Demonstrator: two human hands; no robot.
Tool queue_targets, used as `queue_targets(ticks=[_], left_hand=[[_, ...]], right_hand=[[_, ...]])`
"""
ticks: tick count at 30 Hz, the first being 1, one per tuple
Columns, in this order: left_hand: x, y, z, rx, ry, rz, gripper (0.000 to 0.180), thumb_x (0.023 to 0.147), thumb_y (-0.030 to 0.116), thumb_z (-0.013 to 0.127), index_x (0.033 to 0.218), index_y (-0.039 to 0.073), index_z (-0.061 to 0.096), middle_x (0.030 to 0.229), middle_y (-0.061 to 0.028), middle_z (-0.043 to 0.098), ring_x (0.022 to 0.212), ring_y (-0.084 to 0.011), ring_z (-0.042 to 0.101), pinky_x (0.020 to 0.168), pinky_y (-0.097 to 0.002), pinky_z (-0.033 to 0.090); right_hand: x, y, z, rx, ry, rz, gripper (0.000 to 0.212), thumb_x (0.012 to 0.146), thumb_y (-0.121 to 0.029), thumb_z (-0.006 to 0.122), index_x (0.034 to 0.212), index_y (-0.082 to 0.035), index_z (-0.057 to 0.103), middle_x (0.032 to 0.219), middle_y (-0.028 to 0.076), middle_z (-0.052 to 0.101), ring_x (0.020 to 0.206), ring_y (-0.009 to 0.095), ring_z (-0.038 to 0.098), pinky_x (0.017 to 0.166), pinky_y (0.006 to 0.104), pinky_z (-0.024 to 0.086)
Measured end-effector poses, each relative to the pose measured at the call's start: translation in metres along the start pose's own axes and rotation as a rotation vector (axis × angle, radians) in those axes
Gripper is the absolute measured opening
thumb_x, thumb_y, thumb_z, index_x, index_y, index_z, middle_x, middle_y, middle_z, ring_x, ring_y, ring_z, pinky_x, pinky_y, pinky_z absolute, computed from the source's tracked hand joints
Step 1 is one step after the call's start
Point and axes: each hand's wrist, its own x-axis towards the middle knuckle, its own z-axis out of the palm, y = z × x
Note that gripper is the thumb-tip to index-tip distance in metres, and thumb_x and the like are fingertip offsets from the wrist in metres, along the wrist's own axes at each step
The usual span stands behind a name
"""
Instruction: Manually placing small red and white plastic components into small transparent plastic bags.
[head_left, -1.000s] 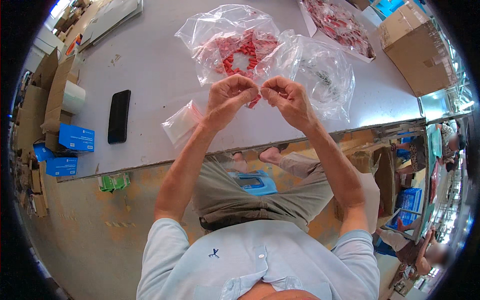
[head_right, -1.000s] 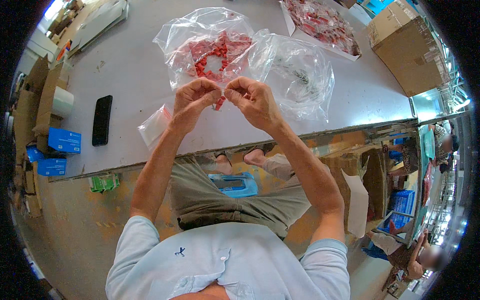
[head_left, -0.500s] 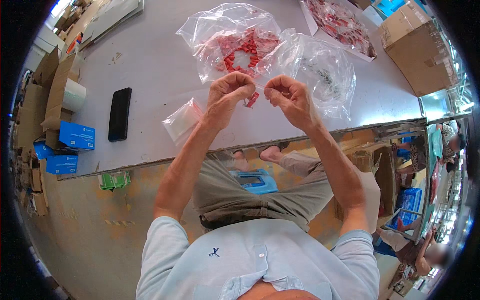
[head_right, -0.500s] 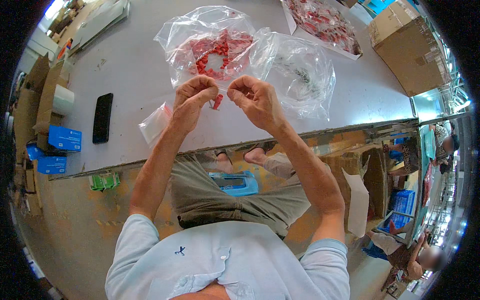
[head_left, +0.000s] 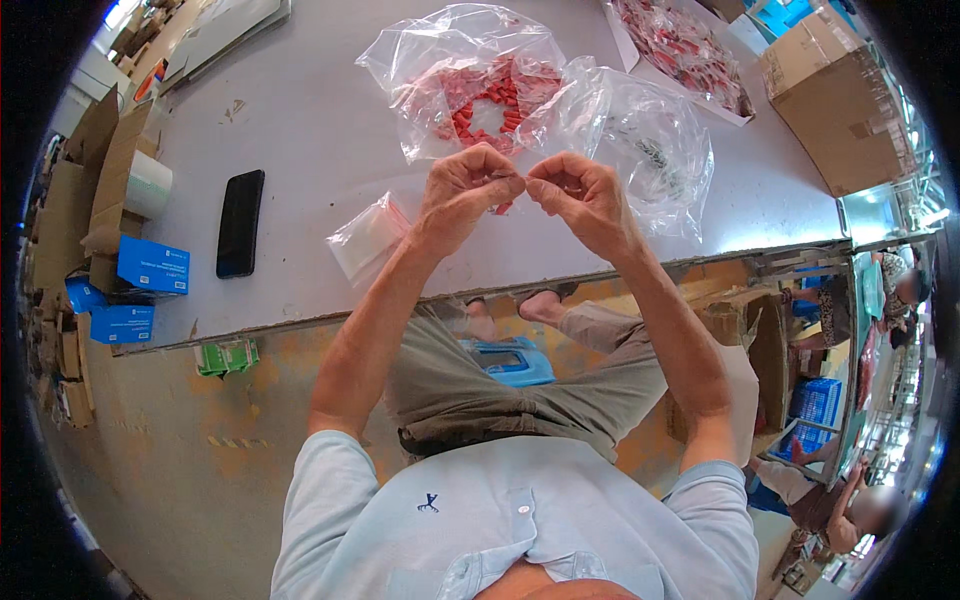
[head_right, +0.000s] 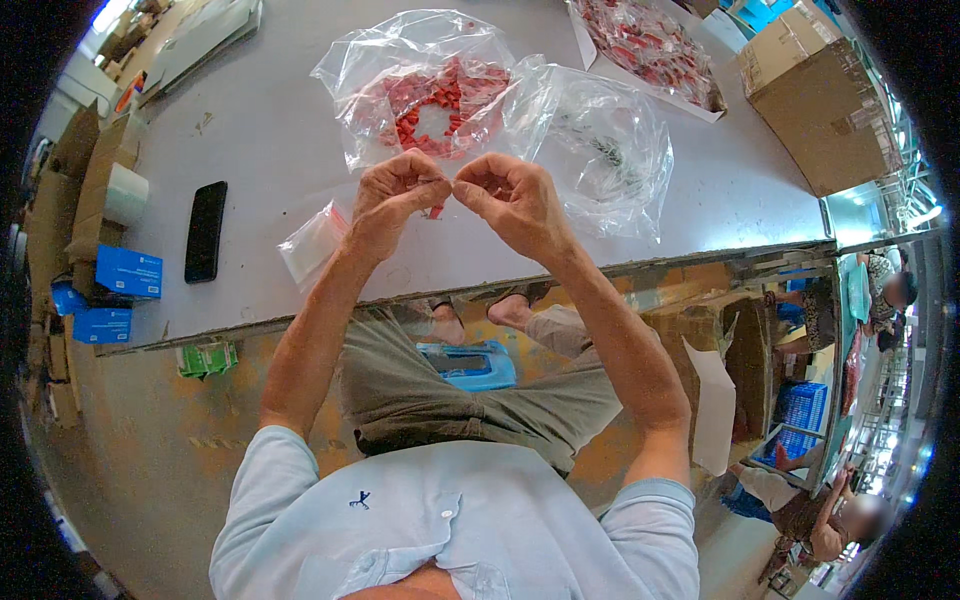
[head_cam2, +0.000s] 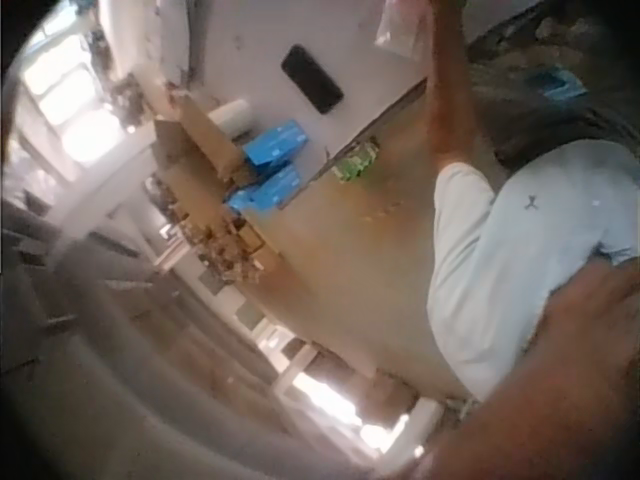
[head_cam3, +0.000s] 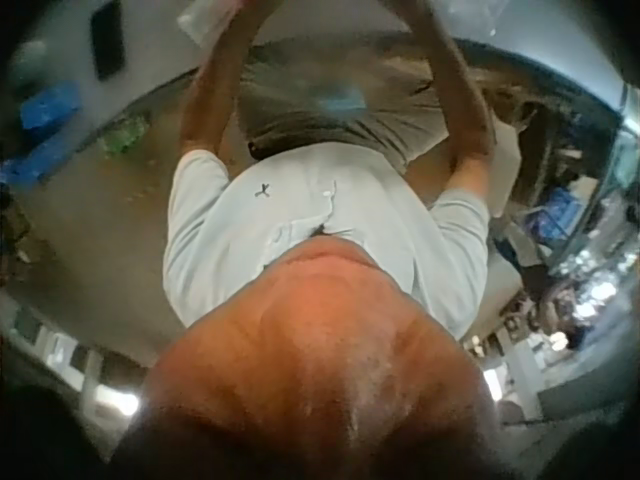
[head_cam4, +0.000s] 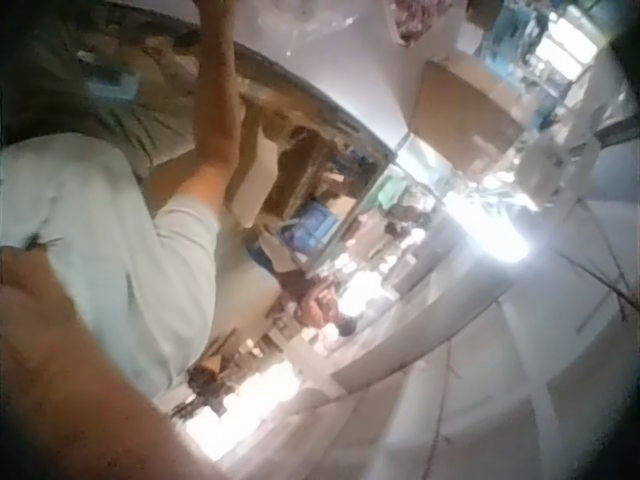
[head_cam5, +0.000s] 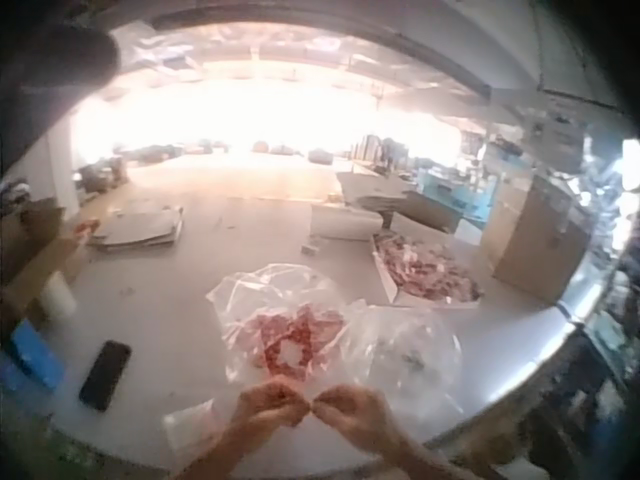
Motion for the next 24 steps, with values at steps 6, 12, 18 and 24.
queue_targets(ticks=[6,12,18,24], left_hand=[[0.002,0.006,0.006,-0.055,0.065,-0.005,0.009,0.091,0.005,0.075,0.097,0.003,0.069,0.086,-0.0027,0.069,0.077,-0.0102,0.064,0.071,-0.0273,0.052],[0.006,0.005,0.001,-0.070,0.060,-0.008,0.011,0.089,0.001,0.074,0.099,0.002,0.071,0.088,-0.0036,0.071,0.082,-0.0114,0.065,0.078,-0.0265,0.051],[-0.001,0.002,0.001,0.046,-0.069,-0.164,0.018,0.087,0.002,0.075,0.104,-0.001,0.071,0.092,-0.0042,0.071,0.086,-0.0110,0.065,0.077,-0.0276,0.052],[-0.003,0.005,0.009,-0.080,0.038,-0.066,0.022,0.094,0.010,0.073,0.113,0.000,0.070,0.094,-0.0036,0.070,0.085,-0.0109,0.063,0.078,-0.0276,0.051]], right_hand=[[0.002,0.001,-0.005,0.027,0.031,-0.003,0.014,0.097,-0.015,0.070,0.100,-0.001,0.073,0.086,0.003,0.070,0.076,0.010,0.062,0.068,0.0267,0.052],[0.002,-0.004,-0.012,-0.066,0.029,-0.050,0.017,0.094,-0.016,0.073,0.099,0.000,0.073,0.085,0.004,0.070,0.075,0.010,0.062,0.067,0.0269,0.051],[0.006,-0.022,-0.026,-0.254,-0.291,-0.068,0.010,0.091,-0.010,0.074,0.098,-0.003,0.075,0.085,0.002,0.069,0.071,0.009,0.061,0.062,0.0279,0.047],[0.006,-0.017,-0.079,0.095,-0.176,0.223,0.011,0.094,-0.010,0.068,0.099,-0.001,0.073,0.079,0.002,0.067,0.066,0.009,0.062,0.057,0.0257,0.052]])
